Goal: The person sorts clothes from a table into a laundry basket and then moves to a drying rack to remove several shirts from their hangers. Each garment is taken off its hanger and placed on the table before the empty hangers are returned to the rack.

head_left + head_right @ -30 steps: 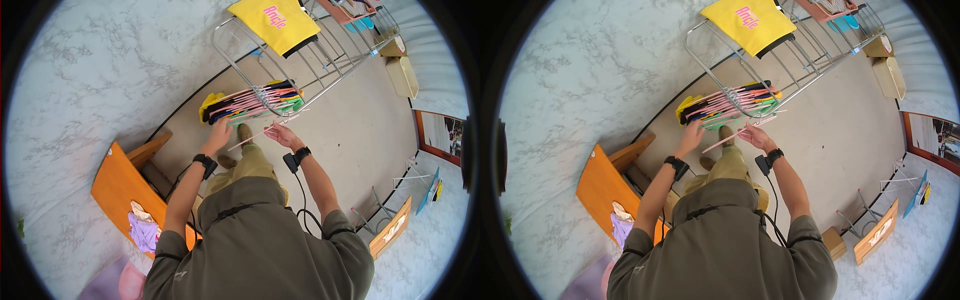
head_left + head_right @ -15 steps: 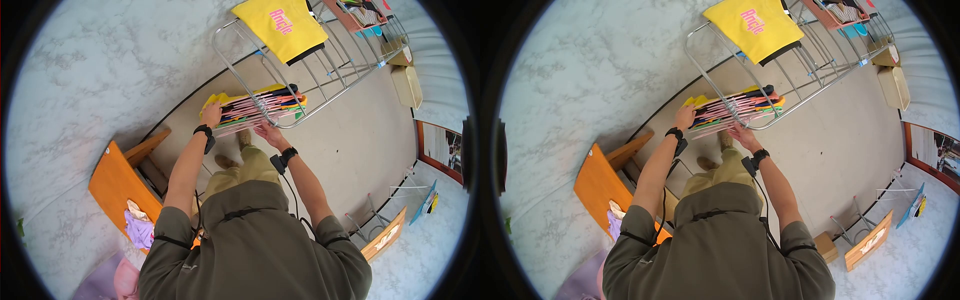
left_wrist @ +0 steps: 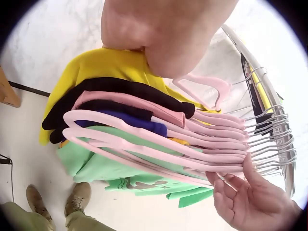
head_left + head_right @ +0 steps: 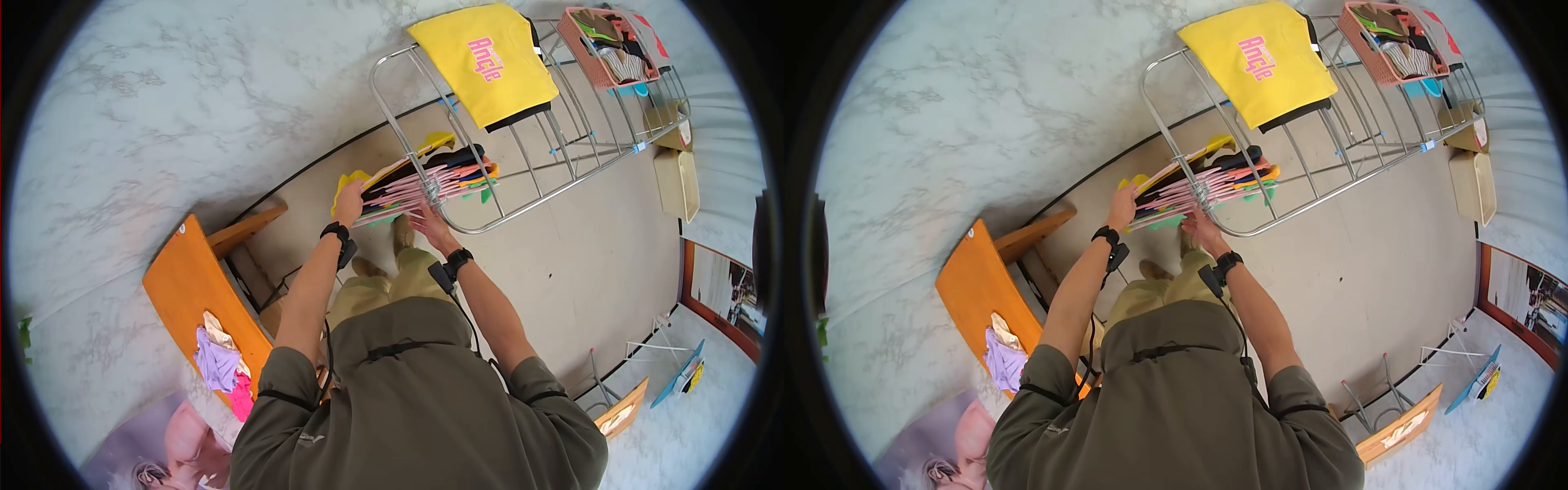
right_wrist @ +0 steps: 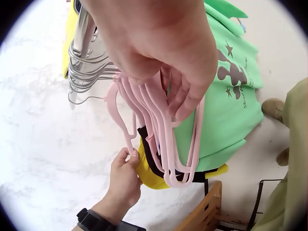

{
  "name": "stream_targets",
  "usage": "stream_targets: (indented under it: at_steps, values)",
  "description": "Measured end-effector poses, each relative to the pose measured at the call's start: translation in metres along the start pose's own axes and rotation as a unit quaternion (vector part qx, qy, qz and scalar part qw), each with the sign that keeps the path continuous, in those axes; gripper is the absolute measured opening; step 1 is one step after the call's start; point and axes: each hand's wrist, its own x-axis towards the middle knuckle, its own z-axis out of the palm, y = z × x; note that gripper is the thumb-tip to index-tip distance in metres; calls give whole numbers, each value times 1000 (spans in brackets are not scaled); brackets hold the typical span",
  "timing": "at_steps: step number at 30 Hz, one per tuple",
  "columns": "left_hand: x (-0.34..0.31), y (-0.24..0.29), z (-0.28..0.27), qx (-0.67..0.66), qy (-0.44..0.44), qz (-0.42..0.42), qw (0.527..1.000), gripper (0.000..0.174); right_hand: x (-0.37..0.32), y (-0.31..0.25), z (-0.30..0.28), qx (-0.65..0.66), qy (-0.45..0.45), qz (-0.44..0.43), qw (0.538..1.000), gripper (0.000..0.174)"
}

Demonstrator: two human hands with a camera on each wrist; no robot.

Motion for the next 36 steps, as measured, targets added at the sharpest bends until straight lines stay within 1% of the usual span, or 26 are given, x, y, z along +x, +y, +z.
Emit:
stream_targets:
  at_steps: [1, 3, 5, 7, 9, 11, 13, 14, 16, 17, 19, 20, 22, 24, 27, 28, 30, 32, 34, 35, 36]
  values:
    - [0, -1, -2, -11, -13, -1, 1000, 3, 3, 0, 3, -8, 4, -8, 1000, 39]
    - [-1, 0, -3, -13, 1, 4, 1000, 3, 9, -1, 10, -20, 5, -14, 1000, 39]
    - [-1, 0, -5, -15, 15, 6, 1000, 3, 13, -3, 18, 3, 30, -25, 999, 43]
    - [-3, 1, -7, -6, 5, 15, 1000, 4, 21, -6, 25, 19, 39, -31, 999, 44]
    - [-7, 6, -10, -17, 0, 4, 1000, 4, 26, -9, 30, 36, 50, -35, 997, 45]
    - [-6, -5, -6, -28, -4, -2, 1000, 4, 29, -15, 38, 45, 67, -52, 995, 45]
    - [-2, -16, 2, 5, 51, 33, 998, 7, 30, -17, 43, 46, 57, -65, 995, 44]
    - [3, -22, 2, 4, 54, 34, 998, 7, 32, -19, 43, 47, 48, -80, 995, 43]
    - [10, -32, -1, 71, 81, 18, 994, 11, 34, -15, 40, 40, 56, -84, 994, 44]
    - [11, -22, -13, 71, 87, 19, 994, 11, 35, -16, 41, 34, 62, -89, 994, 44]
    - [14, -9, -39, 160, 93, 9, 983, 14, 34, -16, 40, 30, 42, -85, 995, 45]
    - [21, -8, -46, 159, 97, 12, 982, 14, 34, -16, 39, 30, 27, -79, 996, 45]
    - [31, -6, -57, 166, 102, -15, 981, 16, 32, -18, 37, 26, 17, -73, 997, 45]
    - [40, -7, -64, 162, 101, -9, 982, 17, 29, -17, 36, 27, 11, -62, 998, 44]
    - [41, -6, -65, 149, 127, 26, 980, 17, 19, -20, 40, 32, 20, -59, 998, 47]
    - [38, -2, -68, 150, 128, 25, 980, 17, 19, -21, 43, 34, 20, -53, 998, 49]
    - [23, 9, -73, 135, 152, 68, 977, 15, 21, -17, 38, 22, 4, -43, 999, 52]
    - [10, 9, -77, 122, 167, 72, 976, 13, 15, -21, 36, 7, -14, -37, 999, 55]
    - [-9, 2, -81, 75, 223, 86, 968, 13, -4, -25, 38, -48, -42, -18, 998, 64]
    - [-27, 6, -92, 84, 221, 52, 970, 12, -14, -26, 38, -86, -24, 1, 996, 67]
    - [-43, 7, -103, 88, 229, 43, 969, 12, -24, -26, 38, -92, -34, 6, 995, 67]
